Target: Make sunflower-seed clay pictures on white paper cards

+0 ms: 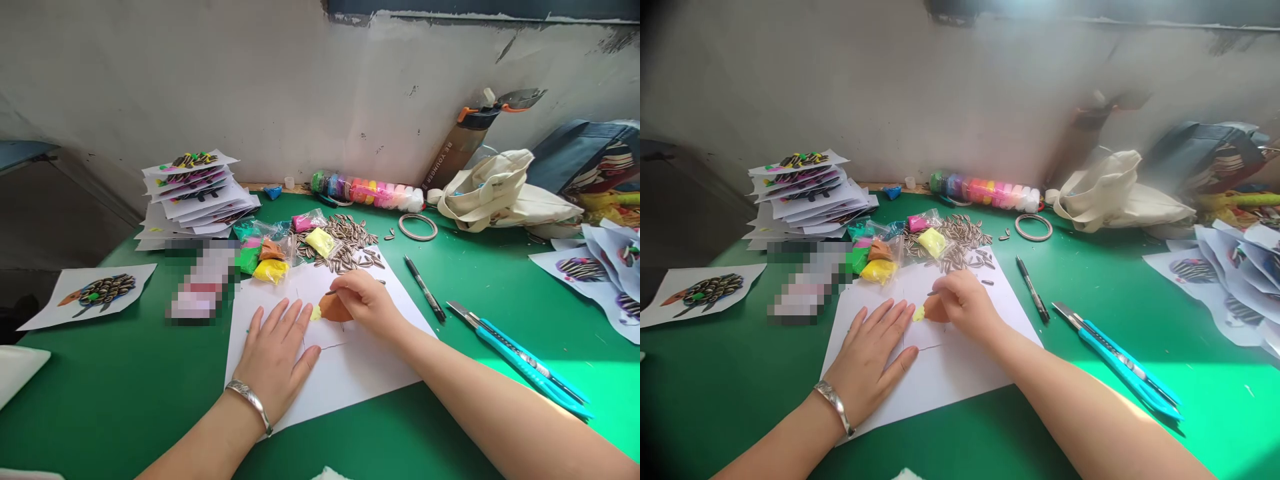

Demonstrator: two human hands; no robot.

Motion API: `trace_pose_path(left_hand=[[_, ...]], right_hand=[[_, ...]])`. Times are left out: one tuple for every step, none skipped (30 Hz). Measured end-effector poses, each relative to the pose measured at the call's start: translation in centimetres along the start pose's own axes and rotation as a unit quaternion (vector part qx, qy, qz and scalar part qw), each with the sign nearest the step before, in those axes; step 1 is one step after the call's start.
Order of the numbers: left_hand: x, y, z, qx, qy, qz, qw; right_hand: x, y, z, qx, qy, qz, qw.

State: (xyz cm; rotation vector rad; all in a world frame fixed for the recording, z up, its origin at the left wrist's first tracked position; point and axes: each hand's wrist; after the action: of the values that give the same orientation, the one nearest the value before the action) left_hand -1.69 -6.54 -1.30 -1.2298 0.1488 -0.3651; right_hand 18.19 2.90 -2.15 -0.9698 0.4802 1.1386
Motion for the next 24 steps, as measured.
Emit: trace_pose_path(left_hand=[[-0.1,0.0,0.1,-0.005,-0.002,-0.002,1.000],[-0.2,0.1,0.1,-0.009,-0.005,-0.005,1.000],[-0.3,0.1,0.2,-0.013,-0.007,-0.009,1.000],[-0.4,0.1,0.2,-0.016,-0.010,-0.014,1.000],[-0.6,0.2,0.2,-0.018,-0.013,-0.020,1.000],[-0.8,0.2,0.2,-0.020,-0.016,-0.027,0.999],[-1.1,0.1,0.2,-0.020,-0.019,-0.036,0.999],[-1.3,0.0,0.1,-0.018,-0.022,-0.045,0.999],[-1.5,-0.2,0.0,-0.014,-0.024,-0.054,0.998],[-1.7,-0.5,0.0,-0.007,-0.025,-0.063,0.998],[-1.8,-0.8,0.0,0.003,-0.025,-0.070,0.997],[-1.9,-1.0,0.0,0.014,-0.024,-0.074,0.997],[-1.8,-1.3,0.1,0.023,-0.020,-0.076,0.997],[-1.7,-1.4,0.3,0.029,-0.015,-0.075,0.997],[-1.5,-1.5,0.5,0.029,-0.008,-0.072,0.997],[-1.2,-1.3,0.7,0.024,-0.002,-0.067,0.997],[-1.0,-1.1,0.8,0.015,0.005,-0.060,0.998],[-0.8,-0.7,0.9,0.005,0.012,-0.054,0.998],[-0.6,-0.3,0.9,0.000,0.017,-0.049,0.999],[-0.5,0.2,0.8,-0.001,0.024,-0.045,0.999],[-0.5,0.6,0.6,0.002,0.023,-0.040,0.999],[-0.6,0.9,0.5,0.003,0.026,-0.039,0.999],[-0.7,1.1,0.3,0.003,0.028,-0.039,0.999],[-0.8,1.2,0.3,0.002,0.030,-0.040,0.999]], right_hand=[[0.1,0.0,0.0,0.008,0.026,0.008,1.000],[0.1,0.0,0.0,0.014,0.058,0.013,0.998],[0.0,0.0,0.0,0.017,0.093,0.016,0.995],[-0.1,0.1,0.0,0.018,0.124,0.018,0.992],[-0.2,0.1,0.0,0.018,0.148,0.018,0.989],[-0.5,0.0,0.0,0.015,0.161,0.018,0.987],[-0.8,-0.1,0.1,0.013,0.170,0.017,0.985],[-1.1,-0.3,0.1,0.012,0.177,0.017,0.984],[-1.5,-0.6,0.2,0.013,0.187,0.017,0.982],[-1.8,-1.0,0.2,0.016,0.201,0.019,0.979],[-2.1,-1.4,0.2,0.021,0.215,0.024,0.976],[-2.2,-1.8,0.2,0.026,0.225,0.031,0.974],[-2.3,-2.2,0.1,0.031,0.230,0.039,0.972],[-2.3,-2.6,-0.1,0.034,0.232,0.048,0.971],[-2.1,-2.8,-0.3,0.039,0.234,0.058,0.970],[-1.9,-2.9,-0.5,0.046,0.241,0.068,0.967],[-1.6,-3.0,-0.8,0.056,0.251,0.077,0.963],[-1.3,-3.0,-1.1,0.069,0.264,0.084,0.958],[-1.0,-2.9,-1.4,0.077,0.276,0.089,0.954],[-0.7,-2.8,-1.6,0.084,0.283,0.095,0.951],[-0.5,-2.6,-1.7,0.085,0.289,0.099,0.948],[-0.3,-2.5,-1.8,0.083,0.293,0.102,0.947],[-0.2,-2.4,-1.9,0.079,0.295,0.102,0.947],[-0.2,-2.3,-1.9,0.074,0.296,0.101,0.947]])
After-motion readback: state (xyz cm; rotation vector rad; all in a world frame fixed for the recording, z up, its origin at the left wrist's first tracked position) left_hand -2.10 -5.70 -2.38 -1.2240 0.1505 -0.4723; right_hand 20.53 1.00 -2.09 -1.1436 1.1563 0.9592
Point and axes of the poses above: each hand's wrist, its own z-axis towards the middle knuckle, its own y-axis out of the palm, x = y × z, and after that the axes turned 15 degrees about x, right-handed
